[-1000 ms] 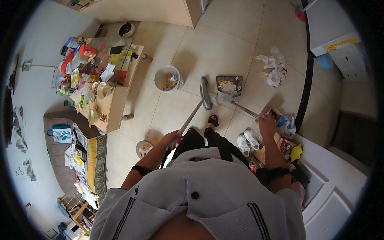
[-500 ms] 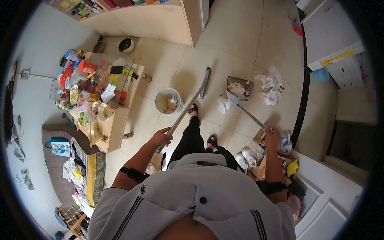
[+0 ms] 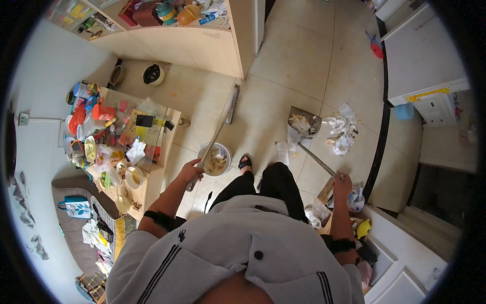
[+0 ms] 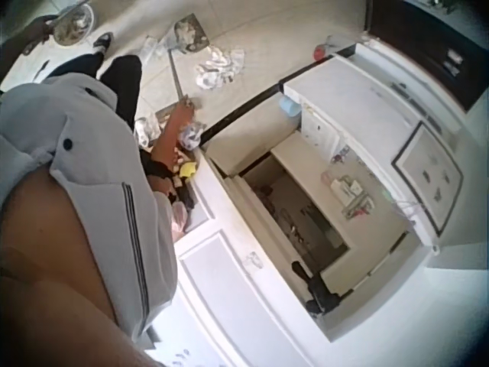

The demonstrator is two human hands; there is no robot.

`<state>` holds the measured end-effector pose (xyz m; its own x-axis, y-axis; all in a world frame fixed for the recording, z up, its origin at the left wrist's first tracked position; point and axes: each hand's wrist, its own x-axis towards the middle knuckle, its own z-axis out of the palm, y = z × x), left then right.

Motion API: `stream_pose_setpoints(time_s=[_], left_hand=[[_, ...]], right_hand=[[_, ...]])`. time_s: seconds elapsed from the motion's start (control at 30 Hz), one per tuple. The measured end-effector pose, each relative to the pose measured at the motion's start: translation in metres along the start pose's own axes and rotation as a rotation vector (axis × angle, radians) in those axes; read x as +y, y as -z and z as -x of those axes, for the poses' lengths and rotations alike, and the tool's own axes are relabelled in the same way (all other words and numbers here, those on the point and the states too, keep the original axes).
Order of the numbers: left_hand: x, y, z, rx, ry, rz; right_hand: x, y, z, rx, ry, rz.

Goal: Sweeping debris and trash from a tile floor into a dustpan using a broom.

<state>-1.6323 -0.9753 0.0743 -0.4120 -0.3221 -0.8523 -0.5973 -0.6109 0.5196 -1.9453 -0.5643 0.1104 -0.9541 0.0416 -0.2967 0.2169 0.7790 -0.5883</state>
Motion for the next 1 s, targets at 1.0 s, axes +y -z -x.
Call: stream_pose_setpoints(time_s=[1.0], left_hand=[[0.170,0.114,-0.181,0.534,-0.028,-0.396]], right_hand=[[-0.156,-0.075,-0.168,-0.400,0.059,0.300]])
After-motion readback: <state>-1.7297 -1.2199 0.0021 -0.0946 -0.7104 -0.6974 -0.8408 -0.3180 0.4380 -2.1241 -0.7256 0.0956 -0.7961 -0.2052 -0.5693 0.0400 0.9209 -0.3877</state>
